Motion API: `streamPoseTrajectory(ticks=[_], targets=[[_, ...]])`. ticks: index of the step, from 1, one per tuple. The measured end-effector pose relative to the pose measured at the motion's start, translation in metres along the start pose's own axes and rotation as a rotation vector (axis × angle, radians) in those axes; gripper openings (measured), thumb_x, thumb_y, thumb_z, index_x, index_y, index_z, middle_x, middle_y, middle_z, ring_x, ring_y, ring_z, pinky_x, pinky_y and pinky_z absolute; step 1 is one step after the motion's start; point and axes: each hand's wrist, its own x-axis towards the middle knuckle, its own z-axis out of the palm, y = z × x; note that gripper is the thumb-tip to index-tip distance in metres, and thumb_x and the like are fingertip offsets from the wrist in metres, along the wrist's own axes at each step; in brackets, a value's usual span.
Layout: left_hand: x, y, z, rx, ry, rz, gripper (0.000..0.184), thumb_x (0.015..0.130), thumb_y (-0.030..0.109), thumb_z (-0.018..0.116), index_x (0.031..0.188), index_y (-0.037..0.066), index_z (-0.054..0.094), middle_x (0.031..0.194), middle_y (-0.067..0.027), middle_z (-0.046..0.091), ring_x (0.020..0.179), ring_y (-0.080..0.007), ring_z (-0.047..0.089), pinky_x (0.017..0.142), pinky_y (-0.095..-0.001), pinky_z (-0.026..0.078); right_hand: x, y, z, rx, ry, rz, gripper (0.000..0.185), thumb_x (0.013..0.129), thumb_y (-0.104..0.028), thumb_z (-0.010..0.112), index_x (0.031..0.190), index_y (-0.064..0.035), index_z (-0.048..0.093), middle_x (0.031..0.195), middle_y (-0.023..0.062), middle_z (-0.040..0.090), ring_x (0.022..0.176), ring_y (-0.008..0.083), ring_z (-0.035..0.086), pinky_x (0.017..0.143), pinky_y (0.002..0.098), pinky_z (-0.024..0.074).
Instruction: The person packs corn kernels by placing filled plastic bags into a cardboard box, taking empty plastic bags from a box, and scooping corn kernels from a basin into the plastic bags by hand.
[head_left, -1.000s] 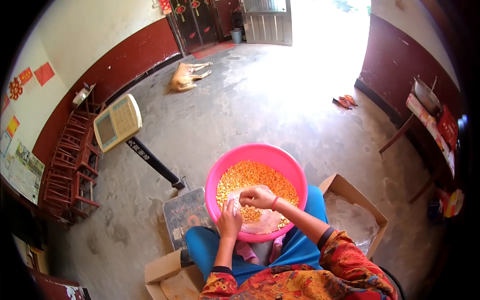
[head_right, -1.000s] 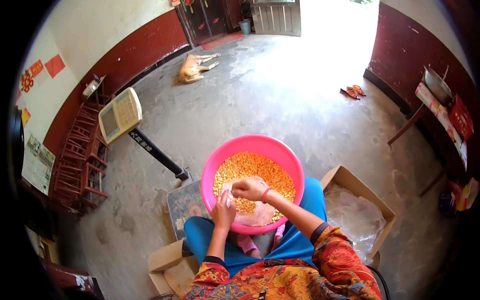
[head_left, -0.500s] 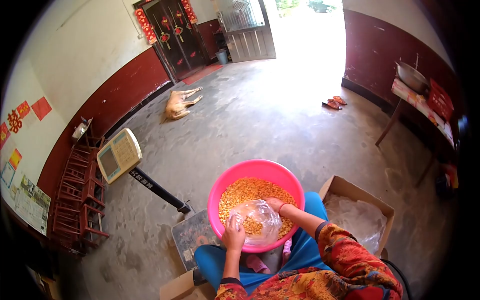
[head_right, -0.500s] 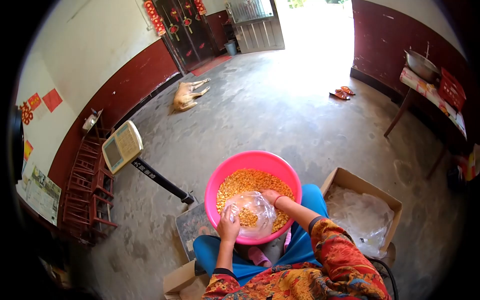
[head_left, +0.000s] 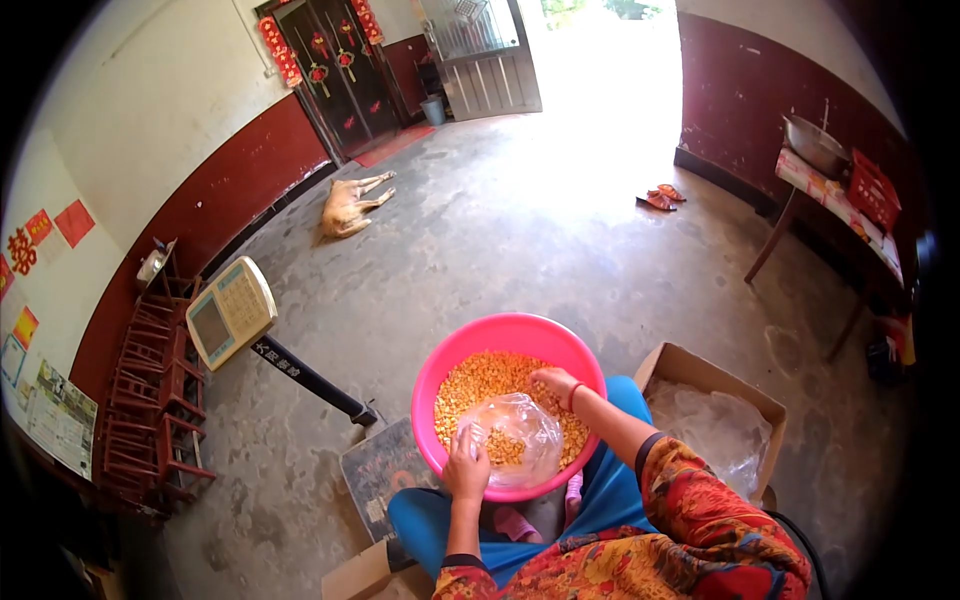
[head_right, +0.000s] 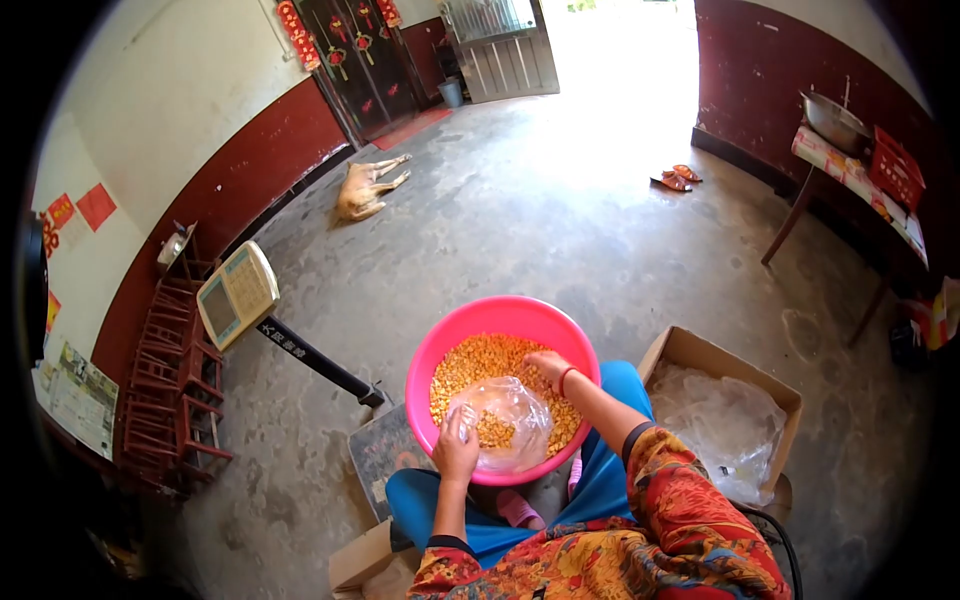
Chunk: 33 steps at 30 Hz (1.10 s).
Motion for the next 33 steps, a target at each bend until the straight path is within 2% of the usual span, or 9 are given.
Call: streamPoseTrajectory(ticks=[6,12,14,18,20,24,26,28,33], targets=[[0.001,-0.002,0.002,0.007,0.005,0.014,0.047,0.075,0.021,0.058,0.12,0.008,0.052,0.119,-0.0191,0.052,0.105,-0.034,0.053,0.085,-0.0403,0.046,-0.031,-0.056,0.018,0.424,-0.226,0.0,0.019,0.082,-0.028,0.052,0.079,-0.0123,0.061,0.066,0.0006,0.055,0.047,0.0089,0.044,0.037,0.0191,0.0276],[0.002,-0.005,0.011,0.102,0.064,0.056,0.04,0.079,0.022,0.053,0.117,0.01,0.053,0.117,-0.0158,0.053,0.094,-0.0347,0.058,0.075,-0.0431,0.049,-0.068,-0.089,0.075,0.39,-0.55,-0.229,0.019,0.085,-0.023,0.05,0.079,-0.0079,0.06,0.066,0.0012,0.055,0.052,0.0056,0.046,0.038,0.0172,0.0286],[0.001,-0.005,0.007,0.052,0.06,0.052,0.04,0.079,0.023,0.053,0.118,0.011,0.052,0.117,-0.0138,0.054,0.092,-0.0347,0.058,0.074,-0.0432,0.049,-0.074,-0.084,0.09,0.346,-0.541,-0.254,0.013,0.083,-0.015,0.051,0.081,-0.005,0.059,0.07,0.0026,0.056,0.057,0.0077,0.051,0.042,0.0189,0.0374],[0.002,0.001,0.001,0.055,-0.015,-0.016,0.041,0.079,0.022,0.054,0.119,0.011,0.051,0.117,-0.0115,0.053,0.09,-0.0351,0.058,0.072,-0.0441,0.049,-0.073,-0.055,0.096,-0.173,-0.683,-0.188,0.014,0.079,-0.017,0.053,0.082,-0.0063,0.063,0.076,0.0015,0.062,0.066,0.0084,0.056,0.059,0.0219,0.0449],[0.0,0.0,0.0,-0.011,0.04,0.043,0.041,0.079,0.02,0.054,0.119,0.011,0.051,0.12,-0.012,0.052,0.09,-0.0348,0.059,0.073,-0.0435,0.049,-0.078,-0.05,0.092,-0.784,-0.552,-0.527,0.019,0.077,-0.021,0.056,0.087,-0.0093,0.067,0.083,0.004,0.066,0.075,0.0149,0.061,0.07,0.0303,0.0465],[0.002,-0.005,0.006,-0.007,0.065,0.07,0.043,0.078,0.018,0.054,0.119,0.009,0.05,0.122,-0.0139,0.051,0.092,-0.035,0.058,0.075,-0.0427,0.048,-0.061,-0.041,0.079,-0.578,-0.528,-0.629,0.019,0.078,-0.019,0.057,0.087,-0.0055,0.067,0.08,0.0063,0.066,0.076,0.0161,0.062,0.071,0.0305,0.0478],[0.002,-0.003,0.004,0.011,0.025,0.034,0.043,0.077,0.017,0.054,0.119,0.007,0.05,0.123,-0.0159,0.049,0.093,-0.0356,0.058,0.077,-0.0421,0.048,-0.065,-0.062,0.075,-0.42,-0.44,-0.404,0.018,0.079,-0.015,0.057,0.087,-0.0008,0.064,0.079,0.0062,0.065,0.076,0.0135,0.061,0.071,0.0283,0.0495],[0.002,-0.005,0.006,0.021,0.024,0.042,0.043,0.077,0.018,0.054,0.118,0.006,0.05,0.123,-0.0173,0.049,0.094,-0.0362,0.058,0.077,-0.0427,0.048,-0.026,-0.045,0.062,-0.417,-0.265,-0.618,0.017,0.079,-0.015,0.058,0.089,-0.0031,0.064,0.081,0.0091,0.065,0.077,0.0162,0.062,0.072,0.0295,0.0497],[0.002,-0.005,0.007,0.077,0.045,0.033,0.038,0.077,0.016,0.053,0.113,0.005,0.052,0.12,-0.0183,0.049,0.092,-0.0365,0.058,0.076,-0.0442,0.048,0.026,0.013,0.026,-0.9,0.017,-0.641,0.023,0.077,-0.011,0.057,0.099,-0.0106,0.062,0.095,0.0154,0.061,0.089,0.0309,0.06,0.079,0.0377,0.0477]])
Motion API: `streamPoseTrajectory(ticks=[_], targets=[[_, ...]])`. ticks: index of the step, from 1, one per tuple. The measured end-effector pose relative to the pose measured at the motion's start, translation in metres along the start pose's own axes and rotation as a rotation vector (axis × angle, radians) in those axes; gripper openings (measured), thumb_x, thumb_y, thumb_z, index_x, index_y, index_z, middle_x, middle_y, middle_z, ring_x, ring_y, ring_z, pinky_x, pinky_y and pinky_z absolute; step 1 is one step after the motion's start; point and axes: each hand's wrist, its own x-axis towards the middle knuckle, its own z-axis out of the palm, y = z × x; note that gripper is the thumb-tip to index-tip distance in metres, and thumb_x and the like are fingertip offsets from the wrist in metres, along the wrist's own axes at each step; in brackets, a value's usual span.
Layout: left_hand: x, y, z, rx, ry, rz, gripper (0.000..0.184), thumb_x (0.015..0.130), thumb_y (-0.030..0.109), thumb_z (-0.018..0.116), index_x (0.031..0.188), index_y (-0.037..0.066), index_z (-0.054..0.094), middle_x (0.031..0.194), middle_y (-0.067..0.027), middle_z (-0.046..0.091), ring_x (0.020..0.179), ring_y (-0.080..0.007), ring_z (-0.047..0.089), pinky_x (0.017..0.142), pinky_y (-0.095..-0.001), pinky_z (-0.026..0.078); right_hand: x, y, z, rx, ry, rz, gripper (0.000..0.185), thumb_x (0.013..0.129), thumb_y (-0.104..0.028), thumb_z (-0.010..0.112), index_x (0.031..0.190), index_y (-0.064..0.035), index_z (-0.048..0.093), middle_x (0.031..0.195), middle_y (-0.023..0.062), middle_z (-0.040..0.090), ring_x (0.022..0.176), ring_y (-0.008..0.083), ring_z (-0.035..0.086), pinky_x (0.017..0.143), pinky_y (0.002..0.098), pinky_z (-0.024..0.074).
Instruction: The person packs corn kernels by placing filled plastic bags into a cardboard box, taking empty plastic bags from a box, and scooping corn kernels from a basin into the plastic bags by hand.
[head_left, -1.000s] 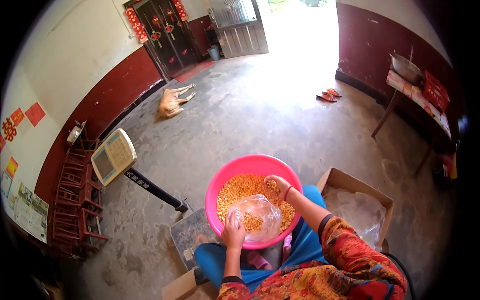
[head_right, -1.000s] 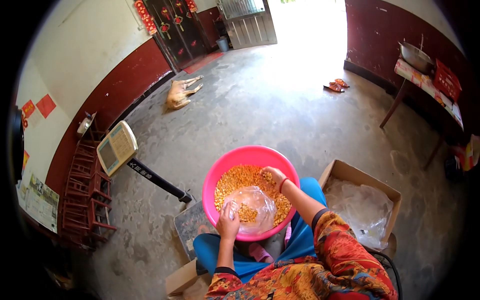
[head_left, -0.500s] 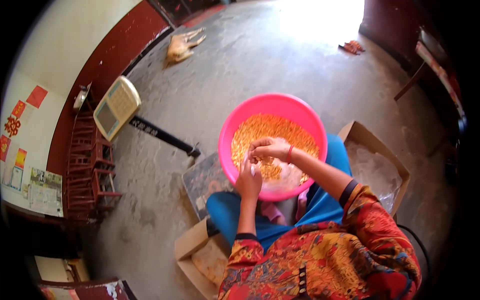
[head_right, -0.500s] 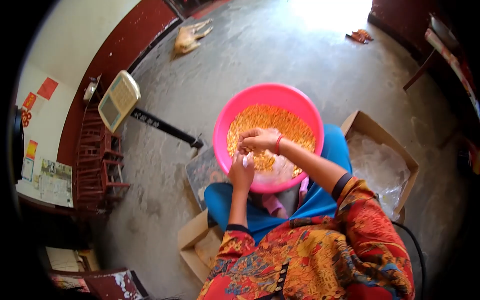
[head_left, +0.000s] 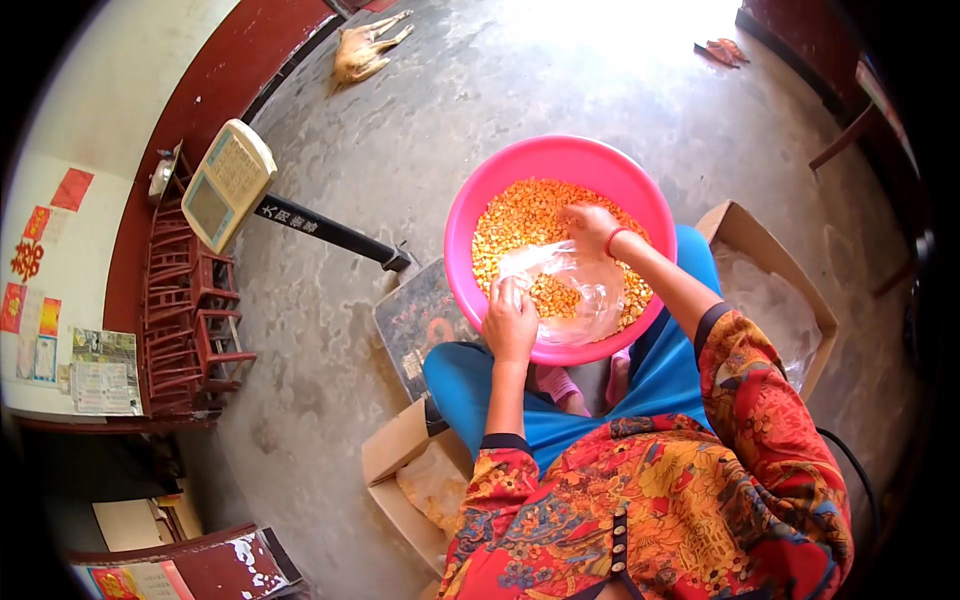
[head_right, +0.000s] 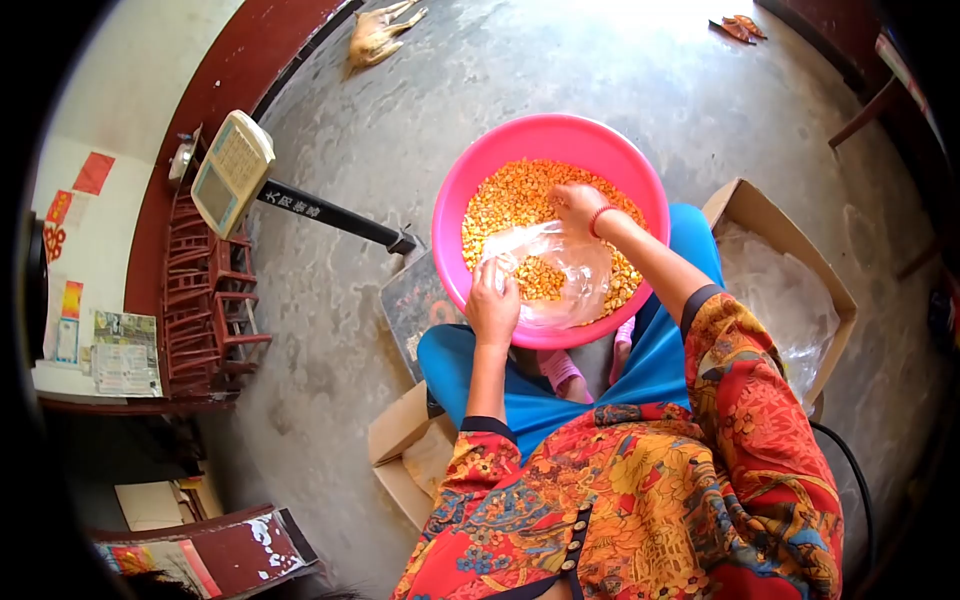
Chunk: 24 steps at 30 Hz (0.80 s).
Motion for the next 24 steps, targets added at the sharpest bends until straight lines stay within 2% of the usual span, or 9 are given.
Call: streamPoseTrajectory(ticks=[1,5,11,13,14,17,18,21,24], targets=[[0.001,0.001,-0.001,-0.007,-0.009,0.002,0.037,0.077,0.016,0.053,0.112,0.005,0.052,0.119,-0.0183,0.05,0.092,-0.0365,0.058,0.076,-0.0443,0.048,-0.007,0.006,0.005,-0.15,0.023,-0.06,0.026,0.076,-0.01,0.056,0.102,-0.0106,0.061,0.098,0.015,0.06,0.091,0.0326,0.058,0.08,0.0393,0.0469],[0.001,-0.001,0.001,-0.007,-0.037,0.002,0.039,0.076,0.017,0.054,0.113,0.004,0.052,0.12,-0.018,0.05,0.093,-0.0359,0.057,0.077,-0.0439,0.048,-0.027,0.001,0.007,-0.114,-0.129,-0.202,0.025,0.075,-0.009,0.055,0.099,-0.0103,0.061,0.102,0.0138,0.057,0.095,0.0331,0.056,0.08,0.0407,0.0457],[0.0,0.001,0.0,0.034,-0.047,-0.036,0.043,0.077,0.018,0.053,0.117,0.003,0.052,0.123,-0.0181,0.049,0.097,-0.0345,0.057,0.08,-0.0423,0.047,-0.028,-0.003,0.012,-0.198,-0.304,-0.229,0.02,0.076,-0.01,0.055,0.094,-0.0083,0.062,0.085,0.0165,0.063,0.082,0.0337,0.06,0.073,0.0415,0.0471],[0.0,-0.001,0.002,0.033,0.006,0.023,0.042,0.077,0.017,0.053,0.117,0.003,0.051,0.122,-0.018,0.049,0.098,-0.0341,0.057,0.081,-0.0419,0.047,-0.026,-0.002,0.015,0.012,-0.15,-0.002,0.016,0.077,-0.013,0.055,0.089,-0.0063,0.063,0.084,0.0168,0.064,0.078,0.0337,0.061,0.071,0.0397,0.0473],[0.0,-0.001,0.003,0.034,0.005,0.022,0.042,0.077,0.017,0.053,0.117,0.003,0.051,0.122,-0.018,0.049,0.098,-0.0341,0.057,0.081,-0.0419,0.047,-0.023,0.0,0.013,0.162,-0.075,0.068,0.017,0.079,-0.017,0.054,0.086,-0.0033,0.063,0.08,0.015,0.065,0.074,0.0281,0.062,0.07,0.0371,0.0473],[0.001,0.001,0.001,0.027,-0.018,0.002,0.042,0.077,0.017,0.053,0.117,0.003,0.051,0.122,-0.0176,0.049,0.099,-0.0339,0.056,0.081,-0.0416,0.047,-0.01,0.003,-0.002,0.907,-0.054,0.576,0.02,0.084,-0.022,0.05,0.081,-0.0079,0.063,0.069,0.0026,0.058,0.055,0.0099,0.05,0.049,0.0268,0.0427],[0.001,0.001,0.001,0.022,-0.017,0.002,0.042,0.077,0.017,0.053,0.117,0.003,0.051,0.122,-0.0176,0.049,0.099,-0.034,0.056,0.081,-0.0417,0.047,-0.013,-0.011,-0.022,1.067,-0.112,0.65,0.016,0.086,-0.024,0.049,0.082,-0.0119,0.06,0.067,-0.0006,0.054,0.05,0.0058,0.042,0.042,0.0195,0.0342],[0.001,0.002,-0.001,0.01,-0.016,-0.002,0.042,0.077,0.017,0.053,0.117,0.004,0.051,0.122,-0.0175,0.049,0.098,-0.0342,0.056,0.08,-0.0418,0.047,-0.008,-0.023,-0.036,1.222,-0.03,0.555,0.016,0.088,-0.024,0.048,0.084,-0.011,0.057,0.067,-0.0012,0.051,0.048,0.0049,0.038,0.039,0.0176,0.0302],[0.001,0.004,-0.003,0.009,-0.016,-0.004,0.041,0.078,0.017,0.052,0.117,0.005,0.051,0.122,-0.0175,0.05,0.097,-0.0344,0.057,0.079,-0.0421,0.047,-0.013,-0.079,-0.057,1.277,-0.16,0.45,0.017,0.09,-0.024,0.048,0.083,-0.0103,0.056,0.067,-0.0019,0.05,0.046,0.0043,0.035,0.038,0.0173,0.0266]])
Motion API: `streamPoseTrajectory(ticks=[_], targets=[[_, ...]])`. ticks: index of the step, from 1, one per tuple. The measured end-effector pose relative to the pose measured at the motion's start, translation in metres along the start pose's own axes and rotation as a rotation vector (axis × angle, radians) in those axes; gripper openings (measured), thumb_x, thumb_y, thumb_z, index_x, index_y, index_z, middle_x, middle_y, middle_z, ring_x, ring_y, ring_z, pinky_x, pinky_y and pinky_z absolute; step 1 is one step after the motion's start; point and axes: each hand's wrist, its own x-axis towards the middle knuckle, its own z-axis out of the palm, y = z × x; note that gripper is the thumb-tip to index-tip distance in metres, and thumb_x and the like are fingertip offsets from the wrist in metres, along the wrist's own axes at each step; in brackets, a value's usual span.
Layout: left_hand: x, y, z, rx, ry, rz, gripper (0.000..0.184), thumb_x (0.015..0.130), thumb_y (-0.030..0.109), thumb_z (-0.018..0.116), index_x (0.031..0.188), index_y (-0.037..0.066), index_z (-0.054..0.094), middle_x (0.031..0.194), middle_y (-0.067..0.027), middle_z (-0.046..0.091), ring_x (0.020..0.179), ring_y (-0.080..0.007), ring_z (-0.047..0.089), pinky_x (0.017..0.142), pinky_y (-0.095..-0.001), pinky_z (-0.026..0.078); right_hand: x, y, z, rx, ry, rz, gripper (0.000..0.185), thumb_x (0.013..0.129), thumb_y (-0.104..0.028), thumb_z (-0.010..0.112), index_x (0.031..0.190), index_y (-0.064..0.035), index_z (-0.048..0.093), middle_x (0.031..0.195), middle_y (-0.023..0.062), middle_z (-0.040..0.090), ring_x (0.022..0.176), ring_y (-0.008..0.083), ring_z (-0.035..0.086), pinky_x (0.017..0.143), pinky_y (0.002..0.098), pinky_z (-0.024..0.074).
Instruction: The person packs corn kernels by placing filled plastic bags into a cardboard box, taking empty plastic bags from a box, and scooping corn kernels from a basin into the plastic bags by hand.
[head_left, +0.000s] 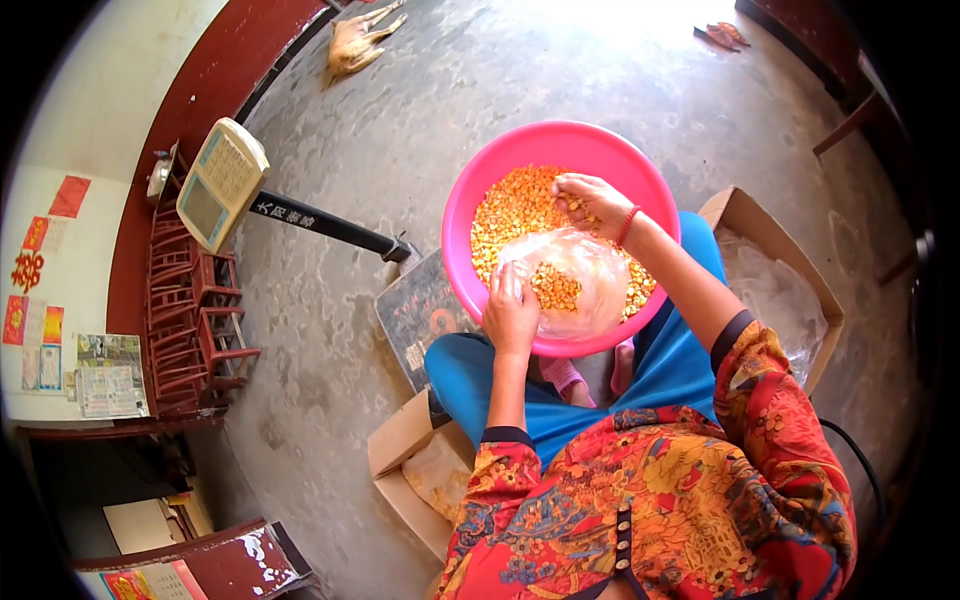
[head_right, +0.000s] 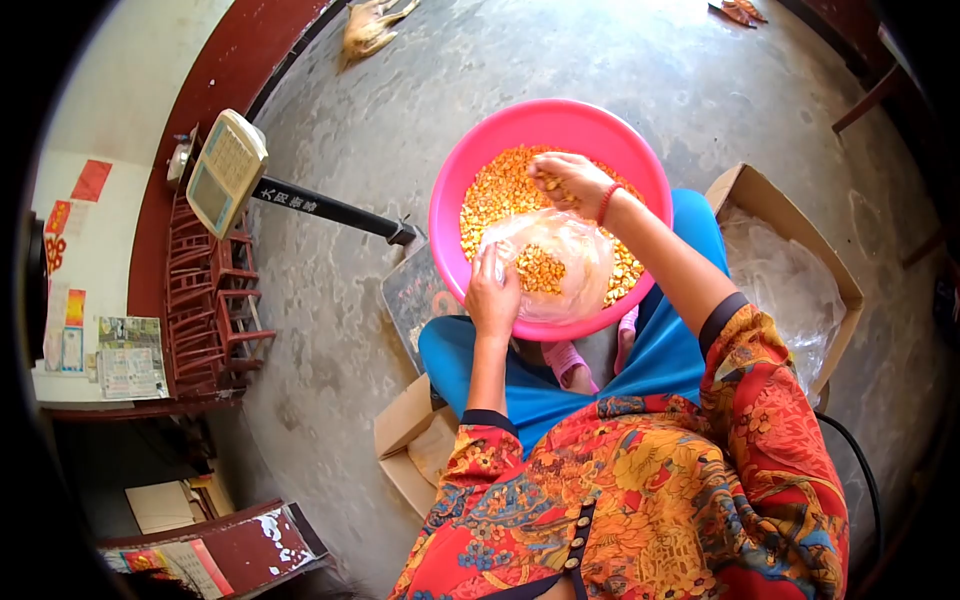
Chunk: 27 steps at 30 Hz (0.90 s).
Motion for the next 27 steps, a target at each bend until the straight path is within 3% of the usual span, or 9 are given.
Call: streamPoseTrajectory(ticks=[4,9,13,14,17,18,22,24,27], targets=[[0.0,0.004,-0.004,0.028,-0.035,-0.038,0.041,0.078,0.017,0.052,0.117,0.005,0.051,0.121,-0.0176,0.05,0.094,-0.035,0.058,0.077,-0.0428,0.048,-0.023,0.0,0.044,-0.273,-0.295,-0.009,0.02,0.088,-0.025,0.048,0.079,-0.0097,0.058,0.063,-0.0019,0.048,0.046,0.0037,0.036,0.04,0.0175,0.0268],[-0.001,-0.001,-0.002,-0.036,0.013,0.028,0.04,0.078,0.017,0.052,0.117,0.004,0.05,0.121,-0.0181,0.049,0.094,-0.0358,0.057,0.077,-0.0431,0.048,-0.026,0.037,0.046,-1.557,-0.347,-0.435,0.022,0.081,-0.023,0.05,0.079,-0.0065,0.064,0.074,0.0101,0.064,0.069,0.0247,0.062,0.064,0.0366,0.0489],[0.001,0.0,0.0,-0.035,-0.001,-0.024,0.043,0.078,0.013,0.053,0.12,0.004,0.048,0.122,-0.0189,0.048,0.098,-0.035,0.056,0.08,-0.0426,0.047,-0.04,0.027,0.056,-1.59,-0.094,-0.775,0.013,0.074,-0.013,0.055,0.075,-0.01,0.067,0.073,0.0134,0.063,0.073,0.03,0.06,0.069,0.0415,0.0464],[0.001,-0.002,0.002,-0.049,0.032,0.001,0.043,0.078,0.013,0.053,0.12,0.004,0.048,0.122,-0.0188,0.048,0.098,-0.0348,0.056,0.08,-0.0424,0.047,-0.033,0.024,0.056,-1.774,-0.096,-0.485,0.02,0.073,-0.01,0.054,0.089,-0.0103,0.066,0.089,0.0152,0.063,0.09,0.0296,0.059,0.081,0.0408,0.0448],[0.002,0.001,0.0,-0.103,0.057,-0.008,0.044,0.076,0.011,0.053,0.119,0.003,0.049,0.12,-0.0188,0.05,0.101,-0.035,0.054,0.084,-0.0411,0.045,-0.011,0.051,0.029,-1.756,0.131,-0.654,0.037,0.074,-0.007,0.052,0.11,-0.0106,0.059,0.115,0.0166,0.055,0.112,0.0298,0.049,0.095,0.0399,0.0378],[0.002,0.003,-0.002,-0.145,0.049,-0.042,0.044,0.075,0.009,0.053,0.119,0.002,0.05,0.118,-0.0188,0.052,0.104,-0.0352,0.052,0.087,-0.04,0.044,-0.017,0.03,0.037,-1.826,0.178,-0.658,0.022,0.062,0.001,0.062,0.083,-0.0044,0.064,0.091,0.0164,0.062,0.09,0.0306,0.06,0.081,0.0377,0.0478],[0.0,0.002,-0.003,-0.108,0.026,-0.039,0.042,0.075,0.01,0.053,0.117,0.002,0.051,0.116,-0.0189,0.052,0.103,-0.0355,0.053,0.086,-0.0398,0.044,-0.008,0.037,0.006,-1.795,0.103,-0.747,0.024,0.066,-0.002,0.062,0.089,-0.0078,0.065,0.093,0.0144,0.063,0.093,0.0294,0.059,0.08,0.035,0.0483],[-0.001,-0.007,0.006,-0.087,0.084,0.011,0.035,0.078,0.013,0.052,0.112,0.003,0.052,0.115,-0.0202,0.051,0.097,-0.037,0.055,0.079,-0.0434,0.047,0.002,0.034,-0.01,-1.599,-0.208,-0.392,0.022,0.071,-0.008,0.059,0.092,-0.0086,0.065,0.093,0.0133,0.064,0.089,0.0289,0.06,0.077,0.0342,0.049],[-0.001,-0.006,0.006,-0.118,0.073,-0.015,0.037,0.079,0.014,0.054,0.113,0.0,0.054,0.114,-0.0192,0.054,0.103,-0.0354,0.053,0.085,-0.0392,0.045,-0.013,-0.003,0.001,-0.697,-0.172,-0.11,0.017,0.081,-0.018,0.059,0.092,-0.006,0.065,0.074,0.0048,0.065,0.058,0.0104,0.059,0.051,0.0243,0.0477]])
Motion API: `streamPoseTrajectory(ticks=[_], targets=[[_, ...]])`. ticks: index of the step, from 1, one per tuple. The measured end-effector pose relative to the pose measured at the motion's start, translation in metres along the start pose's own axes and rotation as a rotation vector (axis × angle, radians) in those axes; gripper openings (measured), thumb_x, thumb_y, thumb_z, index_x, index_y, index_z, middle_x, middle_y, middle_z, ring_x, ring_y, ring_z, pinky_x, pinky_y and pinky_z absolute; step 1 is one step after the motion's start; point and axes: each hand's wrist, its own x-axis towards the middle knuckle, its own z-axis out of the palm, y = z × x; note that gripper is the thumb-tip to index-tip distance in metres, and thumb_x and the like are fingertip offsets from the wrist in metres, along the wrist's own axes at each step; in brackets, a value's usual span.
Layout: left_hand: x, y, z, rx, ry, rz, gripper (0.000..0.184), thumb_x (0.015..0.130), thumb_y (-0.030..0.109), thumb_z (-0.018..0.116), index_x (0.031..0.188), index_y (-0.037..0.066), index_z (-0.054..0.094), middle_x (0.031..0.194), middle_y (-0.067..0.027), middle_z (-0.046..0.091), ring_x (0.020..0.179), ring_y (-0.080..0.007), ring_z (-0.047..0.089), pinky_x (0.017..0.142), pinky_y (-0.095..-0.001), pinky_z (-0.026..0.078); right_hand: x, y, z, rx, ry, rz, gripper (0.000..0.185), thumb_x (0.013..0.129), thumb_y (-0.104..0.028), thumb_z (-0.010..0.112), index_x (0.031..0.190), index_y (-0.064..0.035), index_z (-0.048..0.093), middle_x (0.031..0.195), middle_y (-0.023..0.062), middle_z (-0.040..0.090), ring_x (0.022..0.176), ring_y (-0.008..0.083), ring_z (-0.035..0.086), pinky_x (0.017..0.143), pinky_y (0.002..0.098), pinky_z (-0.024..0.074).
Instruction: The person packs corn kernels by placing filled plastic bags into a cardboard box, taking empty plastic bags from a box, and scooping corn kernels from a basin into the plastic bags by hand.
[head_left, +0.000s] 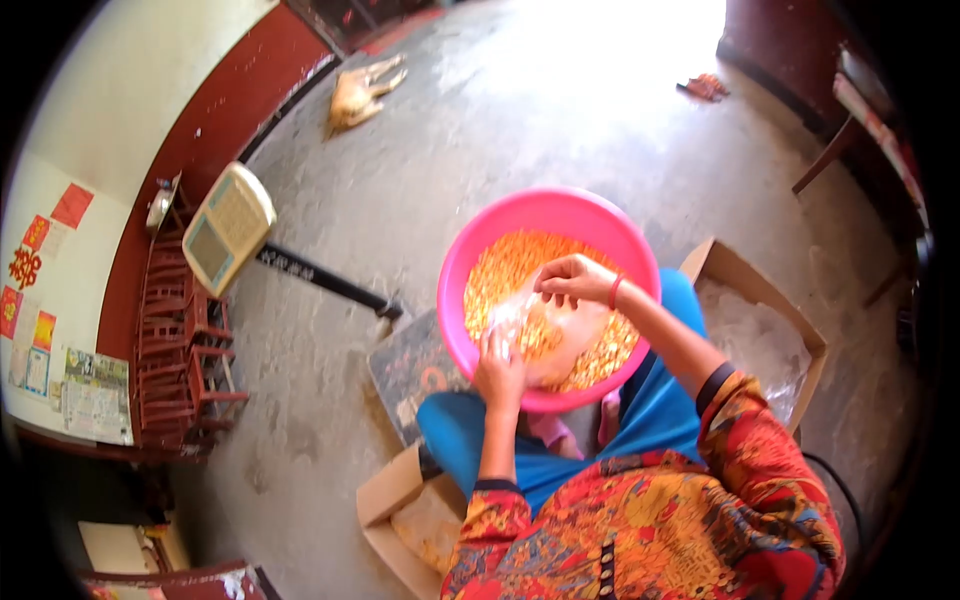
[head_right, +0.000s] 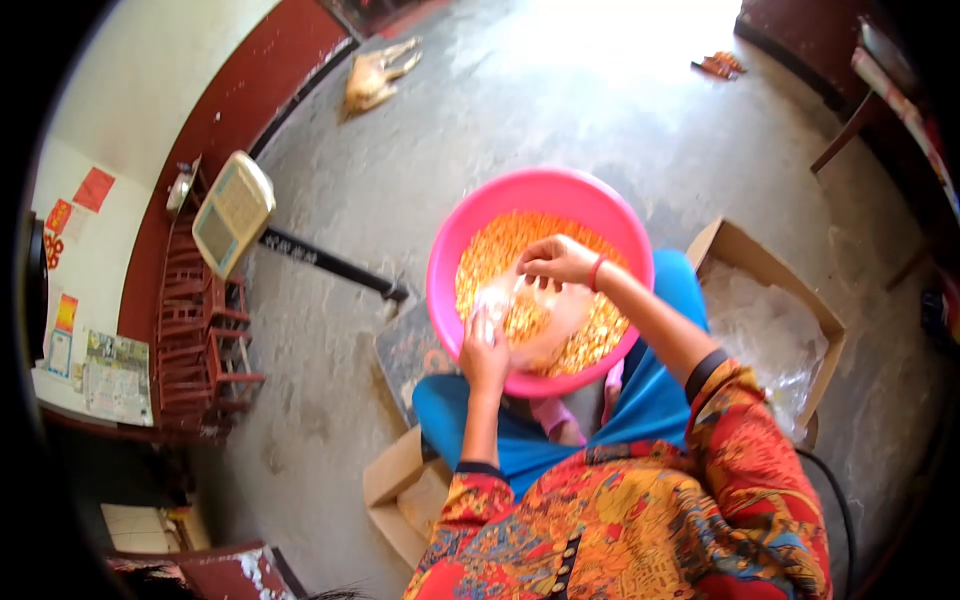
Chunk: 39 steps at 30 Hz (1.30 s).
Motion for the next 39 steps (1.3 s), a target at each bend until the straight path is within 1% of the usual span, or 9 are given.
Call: streamPoseTrajectory(ticks=[4,10,11,13,20,27,29,31,39], targets=[[0.001,0.005,-0.005,-0.016,-0.056,-0.01,0.043,0.074,0.01,0.052,0.115,-0.001,0.053,0.114,-0.0211,0.053,0.103,-0.0368,0.053,0.086,-0.0401,0.044,0.013,0.001,-0.031,0.719,0.236,-0.2,0.011,0.087,-0.014,0.056,0.092,-0.0058,0.061,0.066,0.0006,0.06,0.046,0.0031,0.047,0.04,0.0174,0.0362],[-0.001,0.006,-0.006,0.05,-0.034,0.004,0.04,0.074,0.013,0.053,0.113,0.003,0.054,0.113,-0.0165,0.054,0.098,-0.0349,0.055,0.081,-0.0411,0.046,0.065,0.105,-0.047,-0.696,0.501,-0.188,0.021,0.082,-0.019,0.057,0.101,-0.0109,0.064,0.086,0.0102,0.066,0.081,0.0211,0.063,0.074,0.0321,0.0496],[-0.001,0.004,-0.004,0.076,-0.011,0.03,0.038,0.075,0.015,0.054,0.112,0.005,0.054,0.112,-0.0138,0.055,0.094,-0.0343,0.057,0.076,-0.0422,0.047,0.077,0.136,-0.046,-0.177,0.336,0.062,0.029,0.078,-0.024,0.061,0.105,-0.016,0.063,0.096,0.0129,0.063,0.093,0.0282,0.06,0.083,0.0357,0.0468],[0.001,0.008,-0.008,0.084,-0.03,0.025,0.038,0.074,0.015,0.054,0.111,0.005,0.055,0.112,-0.0142,0.055,0.094,-0.0344,0.057,0.076,-0.0422,0.047,0.056,0.136,-0.031,-0.978,0.256,-0.231,0.032,0.077,-0.026,0.06,0.108,-0.0189,0.061,0.108,0.0145,0.057,0.106,0.0295,0.053,0.09,0.039,0.0414],[0.0,0.004,-0.004,0.085,-0.028,0.039,0.036,0.074,0.015,0.055,0.107,0.004,0.056,0.113,-0.0144,0.055,0.094,-0.0342,0.057,0.076,-0.0422,0.047,0.035,0.104,-0.012,-0.905,-0.006,-0.049,0.028,0.085,-0.032,0.051,0.104,-0.0158,0.063,0.104,0.014,0.062,0.1,0.03,0.057,0.087,0.04,0.0426],[-0.002,-0.006,0.002,0.092,-0.045,-0.003,0.042,0.075,0.019,0.055,0.114,0.005,0.055,0.12,-0.0167,0.051,0.1,-0.0346,0.055,0.081,-0.0425,0.047,0.068,0.161,-0.049,-0.736,0.186,-0.204,0.034,0.083,-0.041,0.054,0.095,-0.0117,0.065,0.099,0.011,0.062,0.093,0.0295,0.058,0.08,0.0395,0.0459],[-0.002,-0.006,0.003,0.096,-0.052,-0.023,0.04,0.077,0.02,0.054,0.113,0.005,0.055,0.121,-0.0168,0.051,0.1,-0.0346,0.056,0.08,-0.0422,0.048,0.042,0.086,-0.043,0.141,0.413,0.398,0.031,0.085,-0.034,0.054,0.103,-0.0103,0.062,0.105,0.0084,0.059,0.094,0.0197,0.055,0.077,0.038,0.0461],[-0.001,-0.001,0.001,0.105,-0.033,-0.002,0.037,0.078,0.019,0.053,0.112,0.005,0.055,0.118,-0.0157,0.052,0.096,-0.0346,0.057,0.078,-0.042,0.048,0.039,0.078,-0.041,0.465,0.493,0.238,0.021,0.086,-0.03,0.053,0.09,-0.0113,0.061,0.092,0.0026,0.06,0.078,0.018,0.056,0.06,0.0376,0.0469],[0.001,0.005,-0.004,0.039,-0.012,0.042,0.036,0.078,0.016,0.053,0.113,0.006,0.053,0.118,-0.0146,0.051,0.096,-0.0349,0.056,0.078,-0.0425,0.047,0.018,-0.011,0.011,0.771,-0.026,-0.01,0.018,0.086,-0.027,0.052,0.084,-0.0102,0.057,0.072,-0.0009,0.052,0.048,0.0064,0.037,0.04,0.0166,0.0276]])
